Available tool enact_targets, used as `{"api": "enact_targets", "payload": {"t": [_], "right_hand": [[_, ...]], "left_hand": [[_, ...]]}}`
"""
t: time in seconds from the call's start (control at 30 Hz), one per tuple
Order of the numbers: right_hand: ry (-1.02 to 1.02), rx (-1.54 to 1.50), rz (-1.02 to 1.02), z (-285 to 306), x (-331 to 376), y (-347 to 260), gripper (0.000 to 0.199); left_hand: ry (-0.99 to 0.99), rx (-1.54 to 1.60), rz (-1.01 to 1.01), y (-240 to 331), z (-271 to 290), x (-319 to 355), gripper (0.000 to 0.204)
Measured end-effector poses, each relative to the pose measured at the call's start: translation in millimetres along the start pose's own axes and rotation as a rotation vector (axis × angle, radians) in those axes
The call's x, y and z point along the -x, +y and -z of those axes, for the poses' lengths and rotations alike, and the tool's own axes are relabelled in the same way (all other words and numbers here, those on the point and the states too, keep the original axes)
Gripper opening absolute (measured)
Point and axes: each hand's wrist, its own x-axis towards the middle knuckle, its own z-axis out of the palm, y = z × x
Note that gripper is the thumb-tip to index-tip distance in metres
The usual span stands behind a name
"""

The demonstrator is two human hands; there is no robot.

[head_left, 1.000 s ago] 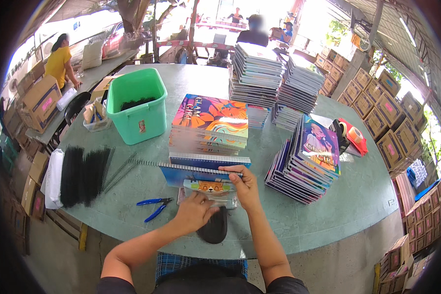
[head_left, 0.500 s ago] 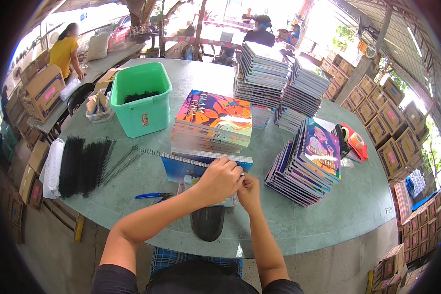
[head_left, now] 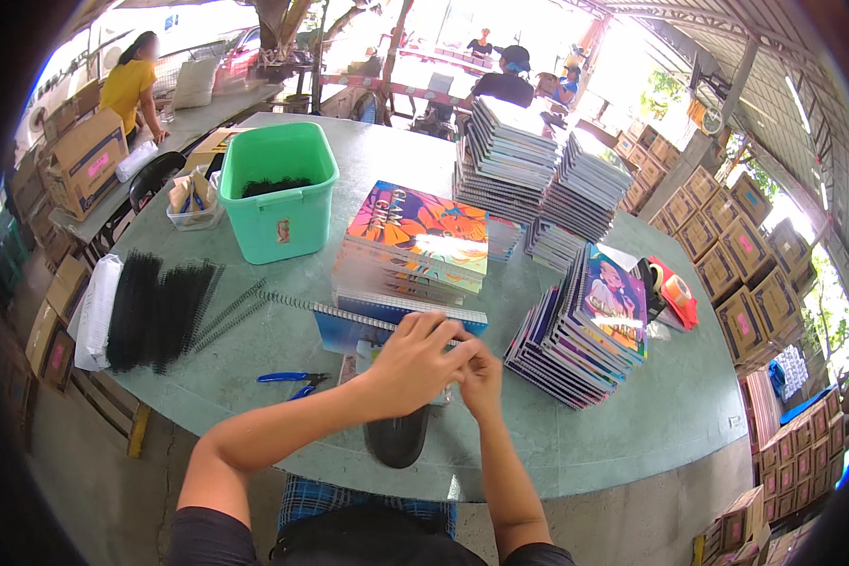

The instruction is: The person picks up plastic spiral coils, threads them through the pre-punched holes of several notebooks, cuts the excess length using pliers, and places the finished notebooks onto stacks on a table.

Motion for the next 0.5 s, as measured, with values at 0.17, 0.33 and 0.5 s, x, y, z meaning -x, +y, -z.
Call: {"api": "enact_targets", "payload": {"t": [0.17,0.33,0.5], "right_hand": [[-0.067,0.042,-0.057,12.4,-13.7,-22.4,0.02],[-0.547,0.185,-0.041,32.8,-47.0,-61.3,0.031],[-0.781,0.715,0.157,-58.4,-61.7,-120.4,0.037]], "left_hand": [[-0.652,0.059,0.483,-37.0,52.8,108.2,0.04],[-0.617,-0.18,0.559,-72.2,64.2,219.6,0.038],[-0.699,-0.224,0.793,-63.3,56.5,227.1,0.034]]}}
